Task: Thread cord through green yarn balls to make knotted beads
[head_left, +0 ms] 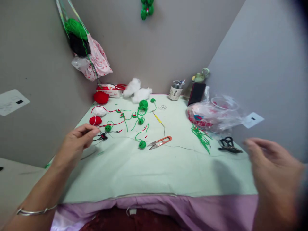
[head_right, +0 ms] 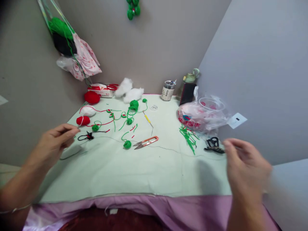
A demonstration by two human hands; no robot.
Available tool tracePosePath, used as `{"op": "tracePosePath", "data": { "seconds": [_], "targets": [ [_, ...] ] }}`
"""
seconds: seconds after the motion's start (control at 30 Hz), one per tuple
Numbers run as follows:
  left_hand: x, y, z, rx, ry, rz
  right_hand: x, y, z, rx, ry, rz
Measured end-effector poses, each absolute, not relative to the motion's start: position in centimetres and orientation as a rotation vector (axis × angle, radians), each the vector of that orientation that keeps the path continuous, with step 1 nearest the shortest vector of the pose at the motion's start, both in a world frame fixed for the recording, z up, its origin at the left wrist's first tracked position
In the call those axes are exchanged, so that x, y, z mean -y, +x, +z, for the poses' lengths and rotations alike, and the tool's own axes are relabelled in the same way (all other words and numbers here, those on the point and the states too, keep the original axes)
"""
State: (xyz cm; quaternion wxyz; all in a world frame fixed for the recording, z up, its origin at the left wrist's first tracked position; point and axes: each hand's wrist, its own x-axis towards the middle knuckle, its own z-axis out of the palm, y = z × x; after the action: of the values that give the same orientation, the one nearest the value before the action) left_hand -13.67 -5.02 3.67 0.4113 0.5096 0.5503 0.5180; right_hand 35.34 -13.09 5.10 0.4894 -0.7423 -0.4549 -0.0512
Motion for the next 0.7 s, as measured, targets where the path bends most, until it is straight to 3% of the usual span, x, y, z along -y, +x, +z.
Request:
{"op": "tracePosePath", "data": {
  "seconds": [0.17, 0.3, 0.53, 0.7],
  "targets": [
    [6.7, -7.2, 4.0, -1.237, 1.43, 1.077, 10.4, 23.2, 6.6, 1.499, -1.426, 0.763],
    [7.7, -4.0, 4.7, -1.105, 1.48, 0.978, 9.6, 15.9, 6.2, 1.722, -1.185, 1.098],
    [6.7, -6.3, 4.2, -1.186, 1.43, 1.052, 9.9, 18.4, 4.9, 1.676, -1.265, 1.115],
    [5.2, -12.3, 3.5, -1.426, 1.308, 1.314, 11.6, 26.6, 3.7, 1.57, -1.654, 0.697]
  ]
}}
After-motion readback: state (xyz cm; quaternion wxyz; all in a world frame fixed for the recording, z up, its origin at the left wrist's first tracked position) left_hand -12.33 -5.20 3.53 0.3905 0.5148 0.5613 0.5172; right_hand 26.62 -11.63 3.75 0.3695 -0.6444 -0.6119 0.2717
